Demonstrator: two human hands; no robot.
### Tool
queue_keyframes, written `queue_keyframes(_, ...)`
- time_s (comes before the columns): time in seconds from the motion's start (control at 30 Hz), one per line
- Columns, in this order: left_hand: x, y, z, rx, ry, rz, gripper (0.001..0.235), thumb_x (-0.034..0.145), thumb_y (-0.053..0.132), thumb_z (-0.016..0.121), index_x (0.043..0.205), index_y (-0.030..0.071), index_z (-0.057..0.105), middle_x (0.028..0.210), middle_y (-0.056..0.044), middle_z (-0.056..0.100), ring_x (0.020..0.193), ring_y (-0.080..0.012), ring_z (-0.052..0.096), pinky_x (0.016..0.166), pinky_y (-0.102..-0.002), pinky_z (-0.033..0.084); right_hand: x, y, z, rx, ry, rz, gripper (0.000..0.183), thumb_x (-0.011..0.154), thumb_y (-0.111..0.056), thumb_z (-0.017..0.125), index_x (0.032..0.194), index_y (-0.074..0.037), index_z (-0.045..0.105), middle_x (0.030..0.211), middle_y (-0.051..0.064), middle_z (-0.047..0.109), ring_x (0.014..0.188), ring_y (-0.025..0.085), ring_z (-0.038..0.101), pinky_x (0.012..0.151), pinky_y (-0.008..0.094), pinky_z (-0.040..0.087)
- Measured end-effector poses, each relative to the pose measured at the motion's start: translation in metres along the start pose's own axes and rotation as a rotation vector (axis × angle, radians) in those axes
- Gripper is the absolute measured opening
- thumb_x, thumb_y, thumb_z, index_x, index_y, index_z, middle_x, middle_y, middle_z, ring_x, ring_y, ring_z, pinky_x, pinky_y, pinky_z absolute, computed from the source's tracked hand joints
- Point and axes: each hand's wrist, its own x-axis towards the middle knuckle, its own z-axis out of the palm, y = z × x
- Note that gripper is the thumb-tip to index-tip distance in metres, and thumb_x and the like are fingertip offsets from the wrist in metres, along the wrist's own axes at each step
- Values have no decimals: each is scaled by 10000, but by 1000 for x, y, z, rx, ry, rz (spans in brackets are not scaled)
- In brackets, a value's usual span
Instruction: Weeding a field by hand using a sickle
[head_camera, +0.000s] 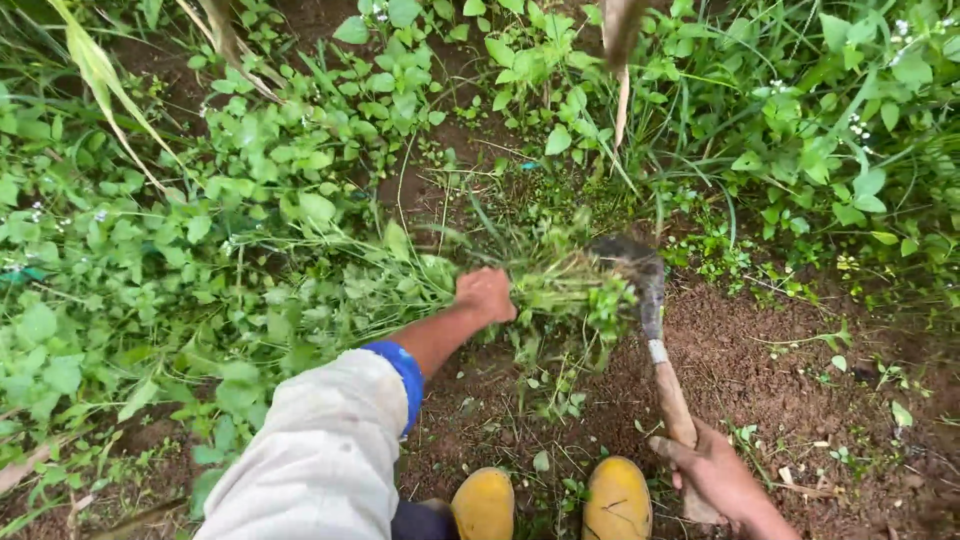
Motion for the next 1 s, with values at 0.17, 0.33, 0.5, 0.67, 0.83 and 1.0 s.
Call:
queue_keyframes(0.17, 29, -16, 42, 69, -171, 206, 949, 792, 518, 840, 1464, -5, 421, 1142, -81, 671, 1043, -227, 632, 1169, -395, 397, -34, -33, 11, -98, 267, 60, 564, 968, -203, 695, 1481, -81, 495, 741, 210, 627, 536, 302, 552, 468, 420, 492)
queue_keyframes(0.33, 4, -22, 33, 162, -214, 273, 1304, 818, 632, 764, 1614, 22, -69, 1707, -202, -70, 1583, -360, -60, 1275, -468, -29, -40, -53, 39, -221, 265, -56, 579, 974, -253, 665, 1497, -139, 444, 651, 198, 661, 362, 267, 517, 312, 390, 484)
queue_keyframes(0.5, -40, -38, 23, 327, -95, 288, 1334, 853, 676, 724, 1605, -1, -145, 1705, -222, -107, 1580, -369, -87, 1263, -523, -41, -3, -75, 84, -414, 169, -140, 511, 966, -317, 674, 1393, -112, 481, 746, 141, 676, 368, 177, 539, 314, 324, 542)
queue_keyframes(0.67, -91, -65, 27, 607, 208, 297, 1376, 843, 824, 578, 1575, -52, -189, 1678, -291, -98, 1555, -440, -60, 1251, -544, 41, 12, -103, 135, -765, 65, -140, 504, 1040, -316, 616, 1451, -139, 384, 979, 153, 733, 461, 157, 599, 349, 256, 587)
queue_keyframes(0.83, -78, -90, 48, 741, 342, 280, 1340, 801, 797, 583, 1597, -33, -104, 1690, -247, -94, 1565, -413, -53, 1245, -575, 33, 13, -38, 135, -880, -46, -145, 483, 1025, -335, 620, 1418, -156, 403, 1000, 118, 757, 570, 150, 711, 397, 216, 662)
queue_keyframes(1.0, -50, -93, 30, 595, 169, 288, 1556, 695, 815, 781, 1593, -14, -182, 1689, -228, -180, 1567, -385, -132, 1249, -555, -37, 20, 54, 99, -1112, -48, -195, 658, 974, -497, 610, 1466, -210, 282, 1122, 91, 710, 949, 237, 743, 916, 453, 645)
